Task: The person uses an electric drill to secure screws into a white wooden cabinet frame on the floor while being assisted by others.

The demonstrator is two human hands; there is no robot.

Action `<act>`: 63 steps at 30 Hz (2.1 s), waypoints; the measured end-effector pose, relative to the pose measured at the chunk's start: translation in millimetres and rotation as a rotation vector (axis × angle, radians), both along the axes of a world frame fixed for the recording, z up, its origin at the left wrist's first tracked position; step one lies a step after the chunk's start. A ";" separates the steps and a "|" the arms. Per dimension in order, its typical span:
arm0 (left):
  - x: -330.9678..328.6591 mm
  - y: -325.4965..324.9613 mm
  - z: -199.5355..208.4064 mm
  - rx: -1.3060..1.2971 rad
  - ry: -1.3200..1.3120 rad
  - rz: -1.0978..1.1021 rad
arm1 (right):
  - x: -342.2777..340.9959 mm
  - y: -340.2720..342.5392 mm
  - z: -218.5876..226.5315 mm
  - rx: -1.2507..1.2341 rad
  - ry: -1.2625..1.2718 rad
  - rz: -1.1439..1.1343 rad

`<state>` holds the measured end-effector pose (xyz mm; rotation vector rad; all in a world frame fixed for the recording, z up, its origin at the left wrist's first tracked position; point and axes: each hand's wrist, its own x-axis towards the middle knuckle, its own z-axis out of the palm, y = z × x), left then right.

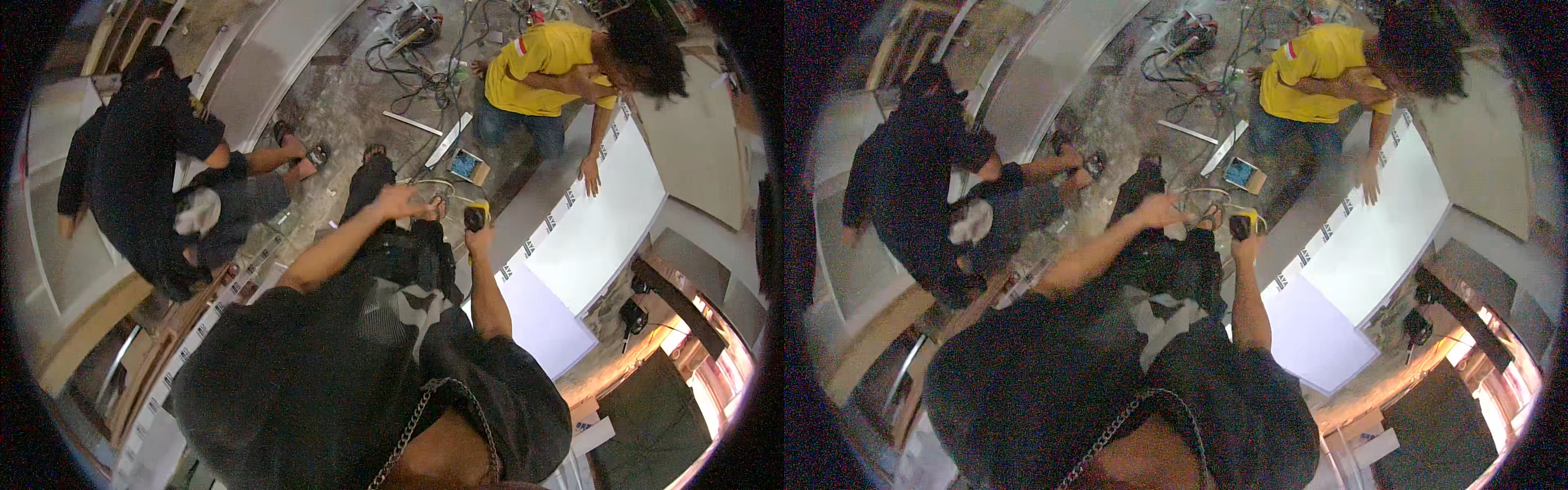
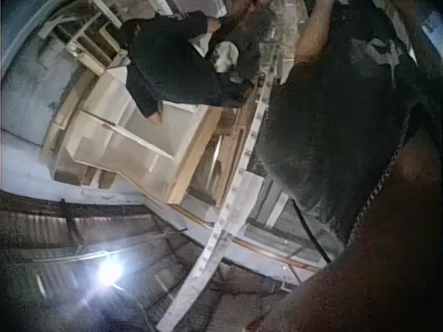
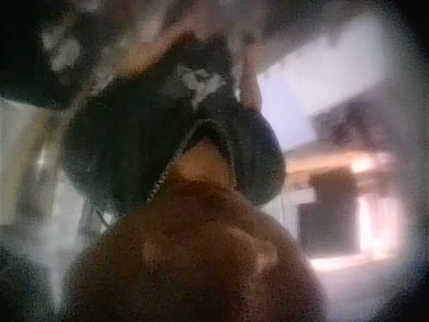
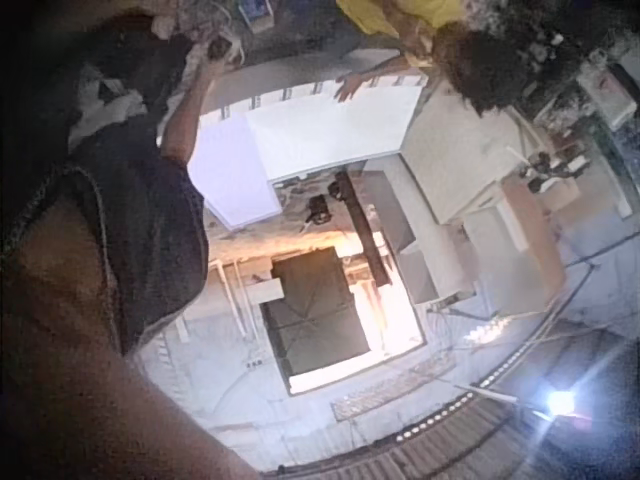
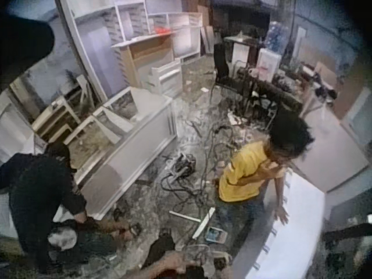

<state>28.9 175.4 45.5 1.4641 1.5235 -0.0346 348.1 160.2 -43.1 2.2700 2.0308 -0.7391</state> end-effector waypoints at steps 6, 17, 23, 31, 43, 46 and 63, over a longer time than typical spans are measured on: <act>23.1 71.8 -80.1 -0.571 -0.692 0.882 | -161.3 86.9 -50.3 -0.119 0.305 -0.091; -203.7 120.1 -433.1 -0.405 -0.616 1.351 | -337.8 136.4 -260.9 -0.044 0.452 -0.290; -238.5 145.1 -566.4 -0.487 -0.861 1.516 | -125.3 147.6 -464.7 0.048 0.237 -0.881; -207.9 163.3 -637.9 -0.237 -0.867 1.364 | -48.1 155.2 -606.6 -0.350 -0.050 -0.519; -203.7 156.6 -692.3 -0.468 -1.089 1.381 | -45.5 159.7 -579.9 -0.247 -0.177 -0.271; -193.2 156.1 -694.6 -0.493 -1.028 1.466 | -41.8 160.7 -581.2 -0.274 -0.283 -0.089; -120.2 83.7 -511.0 -0.170 -0.641 1.294 | -54.9 84.1 -359.8 0.217 0.774 -0.807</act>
